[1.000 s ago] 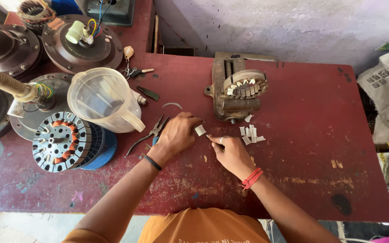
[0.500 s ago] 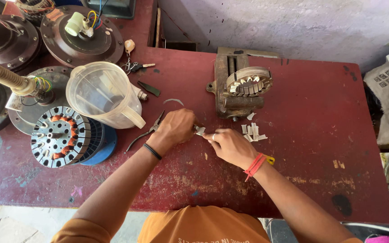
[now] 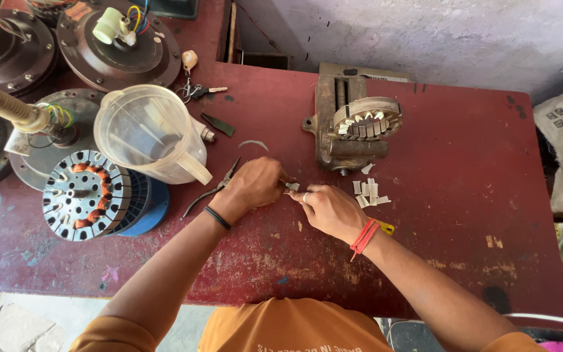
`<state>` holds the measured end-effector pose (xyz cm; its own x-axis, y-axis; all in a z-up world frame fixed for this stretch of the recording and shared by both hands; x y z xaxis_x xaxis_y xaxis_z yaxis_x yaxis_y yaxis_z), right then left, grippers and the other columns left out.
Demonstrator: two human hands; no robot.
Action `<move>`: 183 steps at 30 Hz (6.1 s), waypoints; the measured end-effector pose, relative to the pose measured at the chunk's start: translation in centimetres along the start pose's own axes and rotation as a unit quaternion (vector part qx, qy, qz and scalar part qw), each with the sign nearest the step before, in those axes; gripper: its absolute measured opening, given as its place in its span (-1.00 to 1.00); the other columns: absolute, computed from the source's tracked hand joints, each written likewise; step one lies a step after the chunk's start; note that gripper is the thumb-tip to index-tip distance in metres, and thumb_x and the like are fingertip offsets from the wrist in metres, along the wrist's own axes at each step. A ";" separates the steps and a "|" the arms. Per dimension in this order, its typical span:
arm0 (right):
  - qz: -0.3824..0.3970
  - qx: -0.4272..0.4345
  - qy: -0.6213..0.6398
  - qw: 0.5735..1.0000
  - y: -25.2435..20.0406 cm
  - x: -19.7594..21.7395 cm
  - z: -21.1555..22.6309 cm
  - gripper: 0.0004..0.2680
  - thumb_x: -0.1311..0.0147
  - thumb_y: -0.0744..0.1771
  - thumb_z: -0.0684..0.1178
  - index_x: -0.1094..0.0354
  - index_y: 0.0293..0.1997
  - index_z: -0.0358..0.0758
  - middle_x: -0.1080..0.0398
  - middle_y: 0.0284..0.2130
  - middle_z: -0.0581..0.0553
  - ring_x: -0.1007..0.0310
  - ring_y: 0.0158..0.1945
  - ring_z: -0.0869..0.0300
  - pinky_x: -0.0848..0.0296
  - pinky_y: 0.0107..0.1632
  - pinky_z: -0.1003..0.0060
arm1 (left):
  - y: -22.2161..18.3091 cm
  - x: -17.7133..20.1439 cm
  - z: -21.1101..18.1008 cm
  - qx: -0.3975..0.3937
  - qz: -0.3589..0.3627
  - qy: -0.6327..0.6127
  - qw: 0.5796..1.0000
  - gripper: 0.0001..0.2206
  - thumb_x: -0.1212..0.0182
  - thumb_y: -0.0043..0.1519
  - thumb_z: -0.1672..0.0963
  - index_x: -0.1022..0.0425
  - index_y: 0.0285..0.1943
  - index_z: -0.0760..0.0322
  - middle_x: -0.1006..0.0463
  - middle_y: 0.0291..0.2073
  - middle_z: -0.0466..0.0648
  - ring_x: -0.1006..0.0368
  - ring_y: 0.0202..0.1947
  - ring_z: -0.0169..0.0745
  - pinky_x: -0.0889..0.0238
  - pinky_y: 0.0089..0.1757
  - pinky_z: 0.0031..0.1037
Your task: The person uses a screwdriver and pliers to remove and insert small white insulating pieces into a motor stator held in a bench vise. The person repeatedly picks up pieces, inserts them into slots, and adjusts them with tools.
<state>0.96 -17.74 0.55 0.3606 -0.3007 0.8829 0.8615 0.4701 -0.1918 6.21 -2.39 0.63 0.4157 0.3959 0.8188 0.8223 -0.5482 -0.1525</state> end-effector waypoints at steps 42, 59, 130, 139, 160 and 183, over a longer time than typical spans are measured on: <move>-0.045 0.000 -0.003 0.999 -2.5 0.8 -0.1 -0.74 -0.06 0.32 -0.16 -0.50 0.12 -0.05 -0.39 -0.49 -0.18 -0.43 -0.56 0.01 -0.41 -0.45 0.08 | -0.3 -2.3 0.9 -0.056 -0.085 -0.026 0.994 -0.66 -0.21 0.03 0.23 -0.70 -0.02 0.17 -0.58 -0.28 0.14 -0.49 -0.10 0.18 -0.35 -0.01 -0.14; -0.026 0.003 0.034 0.999 -0.9 0.1 0.1 -0.79 -0.07 0.36 -0.12 -0.50 0.10 -0.12 -0.46 -0.43 -0.25 -0.47 -0.59 0.01 -0.50 -0.43 0.11 | -0.3 -1.6 0.4 -0.010 -0.047 -0.022 0.999 -0.69 -0.21 0.08 0.21 -0.71 -0.02 0.15 -0.63 -0.24 0.16 -0.51 -0.06 0.17 -0.36 0.03 -0.15; -0.086 -0.187 0.805 0.556 -1.4 -1.9 -3.2 -0.90 -0.05 0.38 -0.15 -0.42 -0.28 -0.33 -0.43 -0.50 -0.08 -0.38 -0.50 0.27 -0.33 -0.48 0.38 | -1.5 -2.9 -2.0 0.124 -0.054 -0.714 0.687 -0.82 -0.26 0.27 0.20 -0.64 -0.07 0.51 -0.65 -0.37 0.00 -0.49 -0.42 -0.39 -0.37 -0.36 -0.51; -0.356 -0.021 0.260 0.897 -2.9 4.0 0.3 -0.88 -0.21 0.28 -0.28 -0.55 -0.16 -0.29 -0.54 -0.25 -0.08 -0.55 -0.28 0.21 -0.56 -0.27 0.34 | -2.9 0.1 -3.5 0.077 -0.224 -0.318 0.918 -0.86 -0.41 0.14 0.20 -0.70 -0.16 0.33 -0.70 -0.32 -0.02 -0.64 -0.38 -0.31 -0.51 -0.31 -0.50; -0.115 -0.055 0.457 0.880 -2.9 1.4 -2.9 -0.90 -0.20 0.30 -0.19 -0.54 -0.17 -0.38 -0.60 -0.32 -0.10 -0.54 -0.38 0.29 -0.53 -0.33 0.39 | -3.5 1.1 -4.0 -0.087 -0.088 -0.276 0.953 -0.92 -0.33 0.21 0.20 -0.67 -0.22 0.39 -0.66 -0.34 -0.02 -0.62 -0.43 -0.23 -0.53 -0.39 -0.42; -0.526 -0.029 0.227 0.819 -3.5 6.9 -2.5 -0.93 -0.24 0.33 -0.21 -0.53 -0.17 -0.40 -0.56 -0.31 -0.16 -0.56 -0.38 0.31 -0.48 -0.42 0.50 | 0.9 -1.0 -2.6 0.081 -0.233 -0.292 0.924 -0.76 -0.27 0.23 0.10 -0.64 -0.02 0.35 -0.69 -0.26 0.05 -0.62 -0.30 -0.22 -0.48 -0.21 -0.42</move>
<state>1.34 -23.55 6.27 -0.5084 -0.7975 0.3250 0.7912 -0.2835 0.5419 5.52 -5.20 1.05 0.1021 0.9169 0.3859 0.9925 -0.1199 0.0222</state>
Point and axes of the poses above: each hand's wrist, its own y-axis towards the middle knuckle, its own x-axis out of the back of the hand, z = x × y, the point moved 5 cm from there along y, towards the middle knuckle
